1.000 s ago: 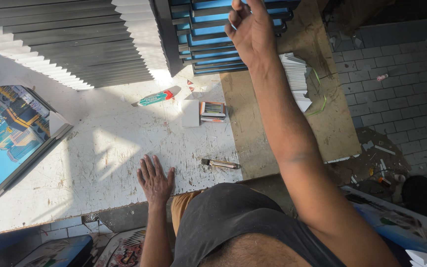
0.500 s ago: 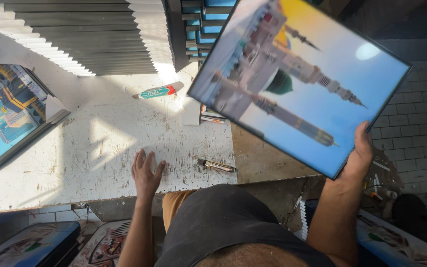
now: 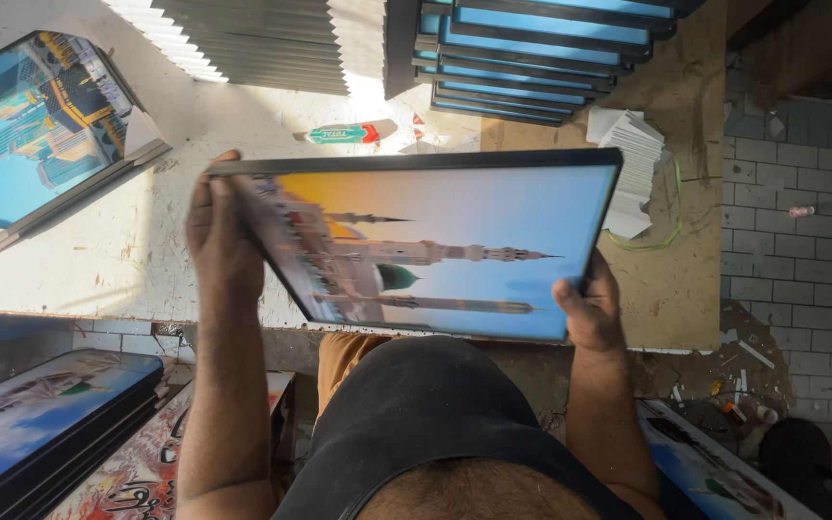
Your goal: The person assembles picture frames by inserting white foam board inserts into black frames and trimming excess material with a utility knife. They repeatedly handle frames and foam pieces, cut along the frame edges, and stack completed frames on the table.
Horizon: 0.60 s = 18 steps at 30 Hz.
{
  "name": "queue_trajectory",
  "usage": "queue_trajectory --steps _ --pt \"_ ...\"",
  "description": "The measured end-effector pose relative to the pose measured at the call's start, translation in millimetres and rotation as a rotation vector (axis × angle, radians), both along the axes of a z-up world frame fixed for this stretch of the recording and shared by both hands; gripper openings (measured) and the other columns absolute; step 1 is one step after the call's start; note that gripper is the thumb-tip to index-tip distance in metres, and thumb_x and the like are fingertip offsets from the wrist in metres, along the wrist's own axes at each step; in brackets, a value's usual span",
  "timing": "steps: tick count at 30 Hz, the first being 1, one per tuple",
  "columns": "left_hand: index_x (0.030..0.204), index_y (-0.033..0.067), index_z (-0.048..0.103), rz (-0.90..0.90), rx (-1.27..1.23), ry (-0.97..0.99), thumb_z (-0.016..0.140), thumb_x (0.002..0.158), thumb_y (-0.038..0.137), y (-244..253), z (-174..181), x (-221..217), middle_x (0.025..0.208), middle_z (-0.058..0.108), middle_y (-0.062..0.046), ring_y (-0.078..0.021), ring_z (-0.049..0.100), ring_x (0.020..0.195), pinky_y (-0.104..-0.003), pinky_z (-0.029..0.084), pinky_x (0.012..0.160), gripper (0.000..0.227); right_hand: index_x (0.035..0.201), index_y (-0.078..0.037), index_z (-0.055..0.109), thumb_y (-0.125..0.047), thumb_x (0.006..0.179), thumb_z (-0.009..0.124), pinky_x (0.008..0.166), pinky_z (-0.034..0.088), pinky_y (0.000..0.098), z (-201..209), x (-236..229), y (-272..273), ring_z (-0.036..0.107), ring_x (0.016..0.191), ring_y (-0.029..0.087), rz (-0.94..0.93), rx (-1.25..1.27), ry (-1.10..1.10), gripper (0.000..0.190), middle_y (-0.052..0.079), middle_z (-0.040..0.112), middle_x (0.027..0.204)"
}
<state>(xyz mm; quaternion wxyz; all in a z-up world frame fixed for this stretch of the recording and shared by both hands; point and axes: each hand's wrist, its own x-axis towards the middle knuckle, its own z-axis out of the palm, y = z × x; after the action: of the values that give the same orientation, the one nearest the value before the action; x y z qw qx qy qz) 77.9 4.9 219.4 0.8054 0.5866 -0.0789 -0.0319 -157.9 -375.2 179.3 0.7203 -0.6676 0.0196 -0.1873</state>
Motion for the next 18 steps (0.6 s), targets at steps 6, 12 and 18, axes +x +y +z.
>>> queue_trajectory --steps 6,12,18 --pt "0.126 0.0008 0.066 0.167 -0.118 -0.325 0.069 0.115 0.027 81 30 -27 0.106 0.068 -0.008 -0.0125 0.069 0.091 -0.023 0.059 0.082 0.029 0.121 -0.008 0.069 -0.023 0.103 0.073 0.099 0.055 0.0354 -23 54 36 0.071 0.112 0.021 0.181 -0.469 0.241 0.024 0.007 0.076 0.118" --pt "0.119 0.0032 0.070 0.121 0.359 -0.646 0.074 0.110 0.013 128 57 -67 0.097 0.075 -0.013 -0.0129 0.074 0.077 -0.018 0.057 0.059 0.014 0.124 -0.007 0.069 -0.009 0.080 0.075 0.096 0.056 0.0418 -34 114 52 0.068 0.118 0.033 0.123 -1.093 0.309 0.044 0.011 0.069 0.128" --pt "0.119 -0.0017 0.069 0.061 0.630 -0.670 0.068 0.099 0.000 107 67 -86 0.093 0.074 -0.012 -0.0081 0.071 0.074 -0.018 0.053 0.059 0.020 0.117 -0.002 0.070 -0.027 0.083 0.086 0.100 0.051 0.0477 -75 181 71 0.065 0.115 0.035 0.121 -1.119 0.221 0.045 0.019 0.068 0.125"
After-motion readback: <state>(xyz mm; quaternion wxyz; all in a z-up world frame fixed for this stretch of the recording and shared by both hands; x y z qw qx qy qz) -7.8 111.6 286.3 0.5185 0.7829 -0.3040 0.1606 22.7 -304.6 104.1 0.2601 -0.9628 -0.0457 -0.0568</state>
